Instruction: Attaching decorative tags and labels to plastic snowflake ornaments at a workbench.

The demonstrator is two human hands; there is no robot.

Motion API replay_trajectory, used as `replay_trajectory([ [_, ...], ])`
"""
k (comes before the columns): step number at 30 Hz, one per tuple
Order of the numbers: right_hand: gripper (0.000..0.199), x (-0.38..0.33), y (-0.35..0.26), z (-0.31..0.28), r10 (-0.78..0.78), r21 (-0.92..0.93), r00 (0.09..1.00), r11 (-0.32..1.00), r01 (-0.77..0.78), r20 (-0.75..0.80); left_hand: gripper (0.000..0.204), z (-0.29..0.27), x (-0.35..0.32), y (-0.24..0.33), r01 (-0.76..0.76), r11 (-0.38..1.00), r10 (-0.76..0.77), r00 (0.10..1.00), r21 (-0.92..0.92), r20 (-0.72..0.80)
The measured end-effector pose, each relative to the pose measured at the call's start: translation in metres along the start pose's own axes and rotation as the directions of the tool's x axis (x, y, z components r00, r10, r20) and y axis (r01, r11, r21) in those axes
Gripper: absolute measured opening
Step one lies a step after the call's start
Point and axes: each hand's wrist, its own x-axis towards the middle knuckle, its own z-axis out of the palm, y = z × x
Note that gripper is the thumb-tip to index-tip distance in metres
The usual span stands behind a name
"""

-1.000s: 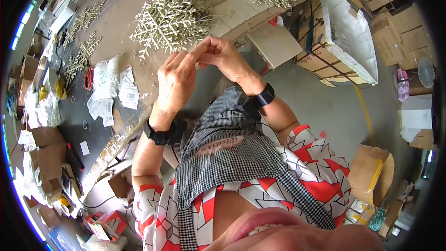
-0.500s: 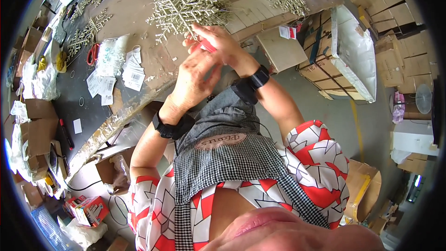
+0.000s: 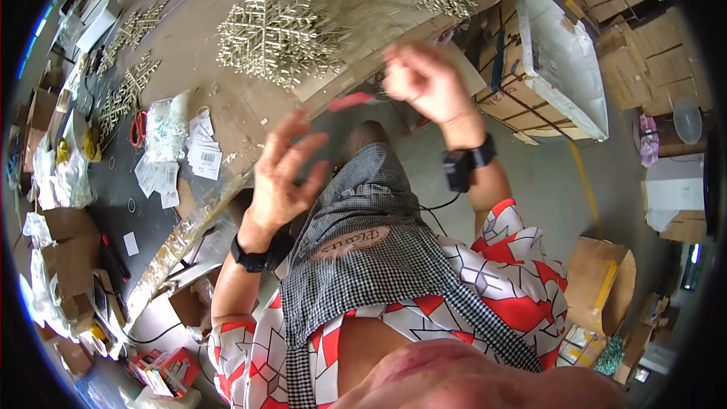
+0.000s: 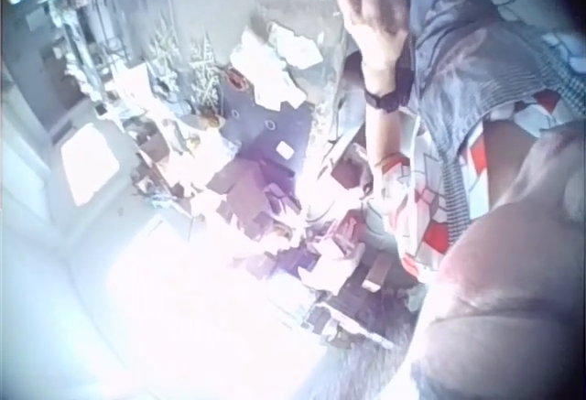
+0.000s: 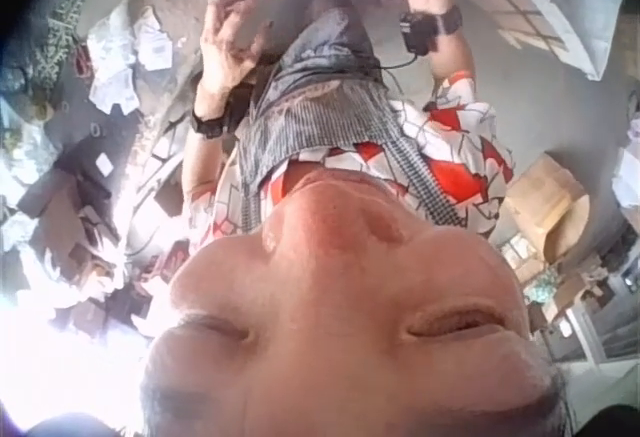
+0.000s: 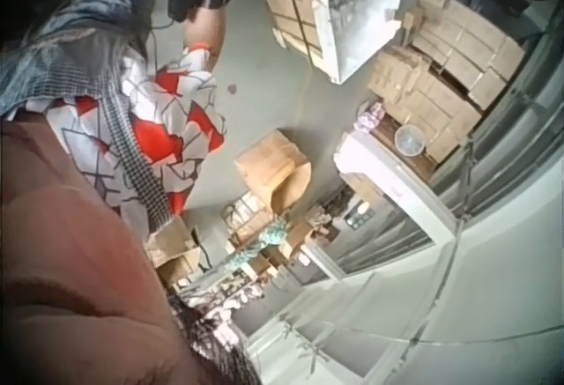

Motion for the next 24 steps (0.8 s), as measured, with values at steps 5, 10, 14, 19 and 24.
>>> replay_trajectory([
  [5,0.024,-0.028,-0.085,-0.122,-0.184,-0.336,0.910,0.940,0.054,-0.371,0.038,-0.008,-0.011,-0.052,0.236,0.940,-0.220,0.971,0.246,-0.091],
  [10,0.021,0.004,-0.107,-0.219,-0.115,-0.427,0.863,0.895,-0.125,-0.492,0.036,-0.004,-0.032,-0.088,0.367,0.888,-0.337,0.929,0.277,-0.152],
  [14,0.024,0.050,-0.101,-0.256,-0.016,-0.478,0.846,0.831,-0.286,-0.534,0.034,-0.008,-0.039,-0.092,0.438,0.868,-0.410,0.898,0.235,-0.162],
  [19,0.041,0.066,-0.116,-0.268,-0.425,-0.642,0.830,-0.533,-0.552,-0.361,0.032,-0.007,-0.034,-0.090,0.325,0.886,-0.294,0.945,0.331,-0.142],
  [24,0.023,0.159,-0.084,-0.237,-0.270,-0.841,0.917,-0.384,-0.381,-0.293,0.025,-0.010,-0.044,-0.095,0.222,0.838,-0.167,0.974,0.499,-0.153],
])
